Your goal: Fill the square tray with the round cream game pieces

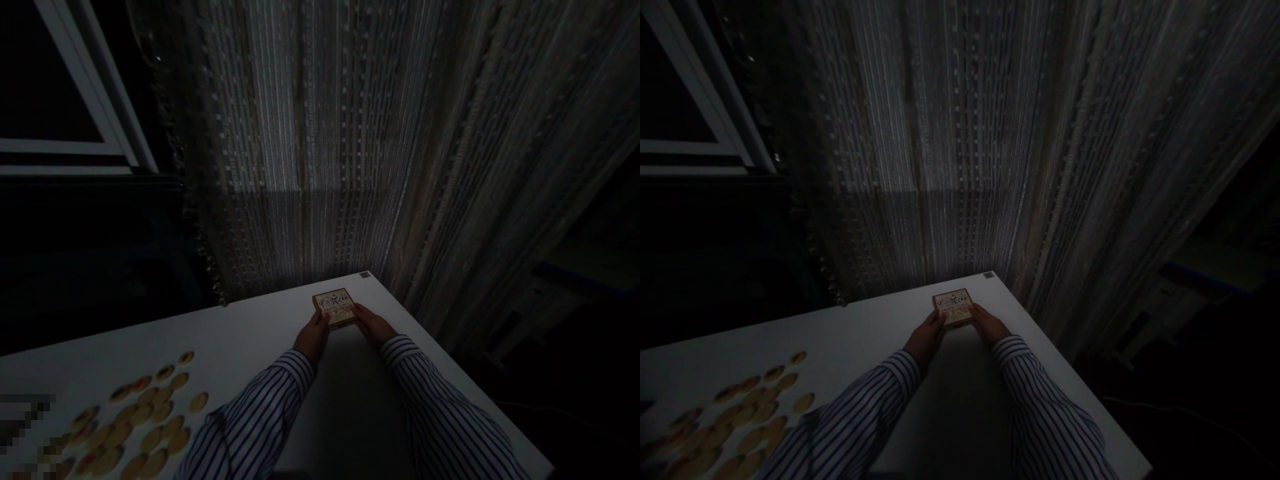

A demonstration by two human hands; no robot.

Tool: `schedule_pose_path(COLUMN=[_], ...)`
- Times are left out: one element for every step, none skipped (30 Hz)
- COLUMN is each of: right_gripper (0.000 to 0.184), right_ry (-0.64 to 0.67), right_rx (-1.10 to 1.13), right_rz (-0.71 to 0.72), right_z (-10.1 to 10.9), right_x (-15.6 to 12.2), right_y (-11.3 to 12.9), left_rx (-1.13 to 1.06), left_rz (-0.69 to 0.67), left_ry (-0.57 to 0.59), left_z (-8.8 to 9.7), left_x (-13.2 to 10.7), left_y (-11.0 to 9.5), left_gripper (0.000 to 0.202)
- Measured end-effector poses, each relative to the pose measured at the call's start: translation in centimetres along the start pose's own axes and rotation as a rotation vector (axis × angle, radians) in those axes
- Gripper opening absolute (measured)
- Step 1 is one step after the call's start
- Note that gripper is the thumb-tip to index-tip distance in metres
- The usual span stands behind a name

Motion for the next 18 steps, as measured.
schedule_pose_path(right_gripper=[0.043,0.043,0.042,0.042,0.042,0.042,0.043,0.043,0.043,0.043,0.043,0.043,0.044,0.045,0.045,0.046,0.048,0.049], right_ry=[0.007,0.015,0.021,0.024,0.025,0.025,0.024,0.024,0.023,0.024,0.028,0.031,0.029,0.022,0.012,0.003,0.0,0.004], right_rx=[-0.003,-0.005,-0.008,-0.01,-0.01,-0.008,-0.005,0.0,0.005,0.01,0.017,0.025,0.034,0.04,0.043,0.046,0.048,0.051], right_rz=[-0.009,-0.019,-0.03,-0.041,-0.047,-0.049,-0.049,-0.048,-0.049,-0.052,-0.056,-0.062,-0.07,-0.081,-0.094,-0.106,-0.117,-0.125], right_z=[0.0,-0.1,-0.1,0.0,0.0,0.1,0.2,0.3,0.4,0.6,0.7,0.8,1.0,1.1,1.4,1.6,1.7,1.9], right_x=[0.0,0.0,0.1,0.1,0.1,0.1,0.2,0.2,0.2,0.3,0.4,0.4,0.4,0.4,0.4,0.4,0.3,0.2], right_y=[0.0,-0.1,-0.1,-0.1,-0.1,-0.1,0.0,0.1,0.3,0.4,0.5,0.6,0.7,0.8,0.9,0.9,1.0,1.1], left_rx=[0.0,0.0,0.002,0.005,0.007,0.008,0.008,0.007,0.004,0.001,-0.002,-0.007,-0.013,-0.019,-0.025,-0.032,-0.04,-0.048], left_rz=[0.006,0.014,0.022,0.028,0.033,0.037,0.04,0.042,0.048,0.053,0.057,0.059,0.061,0.065,0.066,0.067,0.067,0.066], left_ry=[0.003,0.008,0.015,0.023,0.029,0.033,0.035,0.035,0.037,0.041,0.045,0.049,0.05,0.047,0.043,0.04,0.042,0.047], left_z=[-0.1,-0.1,-0.2,-0.3,-0.3,-0.3,-0.2,-0.1,0.0,0.1,0.2,0.3,0.4,0.6,0.7,0.9,1.1,1.2], left_x=[0.0,0.1,0.1,0.1,0.1,0.1,0.1,0.1,0.0,0.0,-0.1,-0.2,-0.3,-0.5,-0.6,-0.8,-0.9,-1.1], left_y=[0.0,0.1,0.2,0.3,0.3,0.3,0.2,0.2,0.1,0.1,0.0,-0.1,-0.1,-0.1,-0.2,-0.2,-0.1,-0.1], left_gripper=[0.041,0.041,0.041,0.041,0.042,0.042,0.042,0.042,0.042,0.042,0.042,0.043,0.043,0.043,0.043,0.044,0.045,0.047])
Point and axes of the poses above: each hand's wrist, its own x-axis towards the middle knuckle, its own z-axis out of the back of the hand, y = z × x, the point moved 9 cm from there along x, towards the middle knuckle, and after that the axes turned 12 degrees about z, right-handed, at the moved point
